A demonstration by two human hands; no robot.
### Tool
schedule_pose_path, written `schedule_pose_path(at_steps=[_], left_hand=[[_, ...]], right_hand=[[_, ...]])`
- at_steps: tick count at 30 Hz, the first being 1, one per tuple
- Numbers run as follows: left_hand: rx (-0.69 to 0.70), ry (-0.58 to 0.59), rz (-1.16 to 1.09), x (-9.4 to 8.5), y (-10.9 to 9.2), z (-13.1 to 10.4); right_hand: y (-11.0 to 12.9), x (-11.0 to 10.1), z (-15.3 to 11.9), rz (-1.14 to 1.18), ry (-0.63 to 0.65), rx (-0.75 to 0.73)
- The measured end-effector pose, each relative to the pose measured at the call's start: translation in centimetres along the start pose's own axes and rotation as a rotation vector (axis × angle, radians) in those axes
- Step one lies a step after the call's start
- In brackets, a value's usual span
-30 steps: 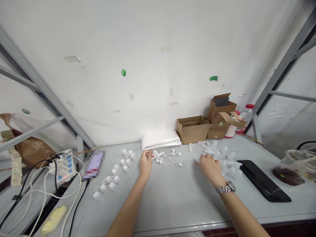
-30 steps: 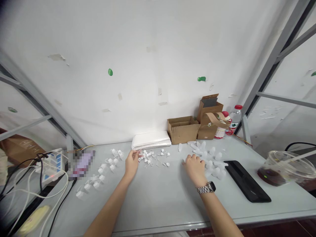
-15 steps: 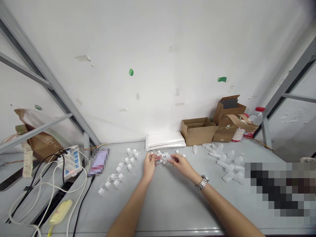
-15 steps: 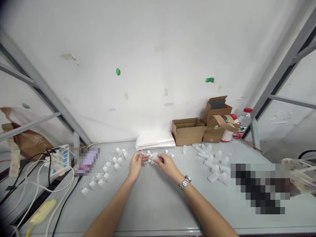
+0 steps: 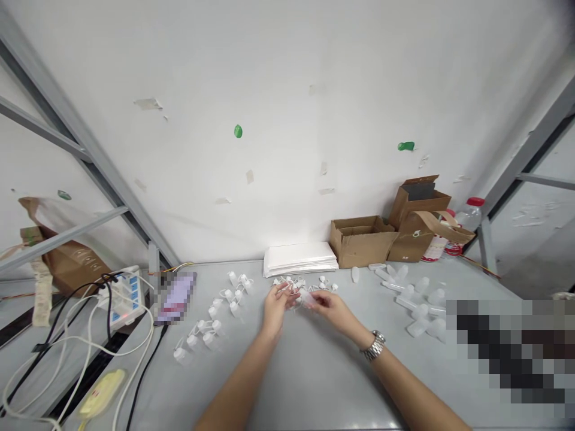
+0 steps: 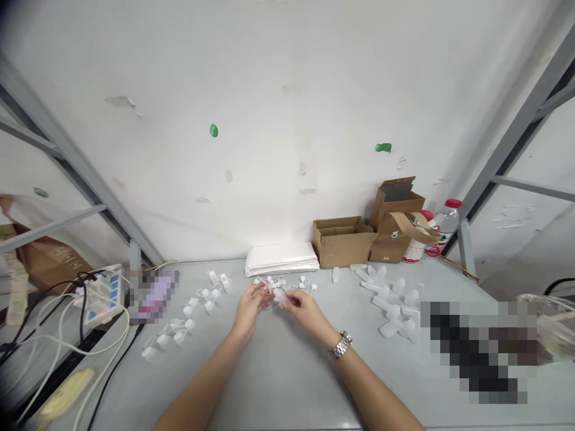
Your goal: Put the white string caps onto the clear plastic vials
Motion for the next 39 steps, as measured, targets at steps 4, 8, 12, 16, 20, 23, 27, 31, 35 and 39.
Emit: schedule_pose_path(at_steps=[4, 8, 12, 16, 20, 23, 27, 31, 35, 39], left_hand=[[0.04, 0.084, -0.005, 0.9, -0.3, -0.8], [0.066, 0.131, -0.057, 1.2, -0.2, -1.0], [0.036, 0.16, -0.11, 1.2, -0.1, -0.9], [0.02, 0.245, -0.101, 1.6, -0.5, -1.0], [0.014, 0.289, -0.106, 1.9, -0.9, -1.4], [-0.02, 0.269, -0.133, 2.0, -0.9, -1.7], [-0.077, 0.201, -0.18, 2.0, -0.8, -2.0], [-0.103, 0.232, -0.225, 2.1, -1.0, -2.1], [-0.153, 0.332, -0.238, 2.1, -1.2, -2.0], [-0.201, 0.376, -0.242, 1.9, -1.4, -2.0]], right_hand=[[0.8, 2.2, -1.0, -0.04, -0.006, 0.014], [0.6, 2.0, -1.1, -0.148, -0.094, 0.013], [0.2, 2.1, -1.2, -0.194, -0.194, -0.058], [0.3, 2.7, -1.8, -0.209, -0.23, -0.106], [0.6, 2.8, -2.2, -0.314, -0.273, -0.19], [0.9, 3.0, -2.4, -0.5, -0.354, -0.311], [1.2, 3.4, -2.5, -0.667, -0.434, -0.418], [1.5, 3.4, -2.7, -0.512, -0.431, -0.369], [1.3, 3.1, -2.3, 0.028, -0.287, -0.074], [1.1, 3.9, -1.7, 0.668, 0.039, 0.17]])
Point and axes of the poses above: each hand's wrist, its own z-axis towards the middle knuckle, its own x-axis out of the palm, y = z × x, the point moved 3 cm from there along z, towards the middle knuckle, and after that the axes turned 7 degrees about x, right-handed, at the moved point
